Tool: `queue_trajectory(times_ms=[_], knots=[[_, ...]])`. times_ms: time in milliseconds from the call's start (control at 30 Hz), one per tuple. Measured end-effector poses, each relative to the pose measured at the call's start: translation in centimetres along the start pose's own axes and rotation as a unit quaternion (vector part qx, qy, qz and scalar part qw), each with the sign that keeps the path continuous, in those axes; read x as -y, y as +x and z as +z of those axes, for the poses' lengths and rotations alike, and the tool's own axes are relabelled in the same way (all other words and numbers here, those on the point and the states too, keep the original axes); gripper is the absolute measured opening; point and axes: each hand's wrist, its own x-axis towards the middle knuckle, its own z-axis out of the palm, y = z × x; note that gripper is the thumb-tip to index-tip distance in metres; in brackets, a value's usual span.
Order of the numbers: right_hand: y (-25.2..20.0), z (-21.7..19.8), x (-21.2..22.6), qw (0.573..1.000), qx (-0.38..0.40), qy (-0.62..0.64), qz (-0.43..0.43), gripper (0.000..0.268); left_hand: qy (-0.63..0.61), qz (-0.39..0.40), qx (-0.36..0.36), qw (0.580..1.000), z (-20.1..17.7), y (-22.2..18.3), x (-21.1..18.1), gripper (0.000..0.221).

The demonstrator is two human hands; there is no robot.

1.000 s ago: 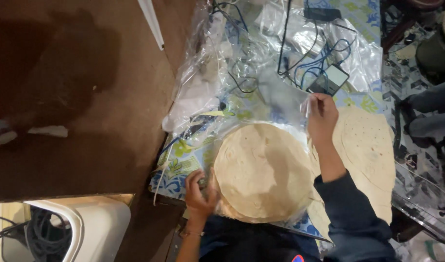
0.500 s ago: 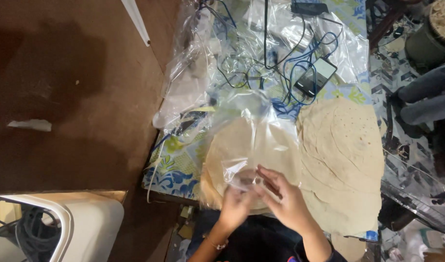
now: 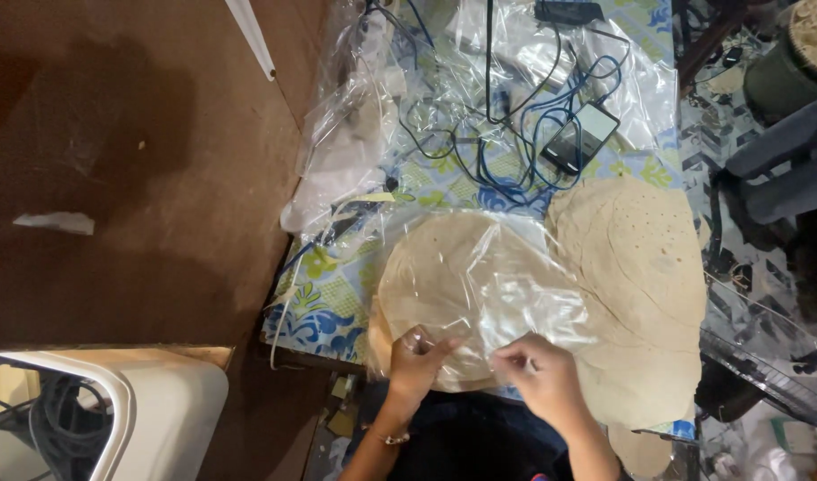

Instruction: The person places stacks of flatbread into clear plastic bags by hand.

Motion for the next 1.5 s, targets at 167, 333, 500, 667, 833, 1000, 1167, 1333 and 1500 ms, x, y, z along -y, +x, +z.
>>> queue_trajectory(times_ms=[167,333,500,667,833,1000,1167,1333,1500], knots=[[0.0,-3.8,-9.2,0.943,-0.128,0.285,0.114,0.009,0.091,0.163,-0.032,0.982,-3.5,1.2,2.3,0.050],[2.1,-8.6,-3.8,0.797,-0.258,0.527,0.146,0.009,-0.003,0.024,-0.065,0.998,-3.3,-0.8,-3.3,0.010],[1.6,-6.8,-5.3,0.878,-0.274,0.393,-0.024,0.013,-0.018,0.039,-0.087,0.995,-4.1,-1.3,-4.2,0.017],[3.0,-8.1,-1.9,0.825,-0.374,0.423,-0.014,0.015,-0.015,-0.015,-0.032,0.999,-4.3,-1.8,-4.8,0.021],[3.8,-10.1,0.7,0.744,-0.477,0.403,-0.239,0.015,0.064,0.078,-0.045,0.994,-5.9,-1.5,-1.7,0.014],[4.0,-6.1,0.7,0.899,-0.294,0.161,-0.283,0.028,0.073,0.093,-0.018,0.993,-6.5,-1.4,0.6,0.019],[3.5,2.0,9.5,0.965,0.117,-0.006,-0.236,0.022,0.095,0.165,-0.015,0.982,-6.8,1.3,7.5,0.024],[2.6,4.3,6.0,0.973,0.202,-0.009,-0.115,0.034,-0.144,0.050,0.210,0.966,-4.4,0.1,4.5,0.020],[6.9,0.2,-3.6,0.989,0.066,0.128,0.046,0.011,-0.060,-0.013,0.069,0.996,-3.3,-1.4,0.3,0.017]])
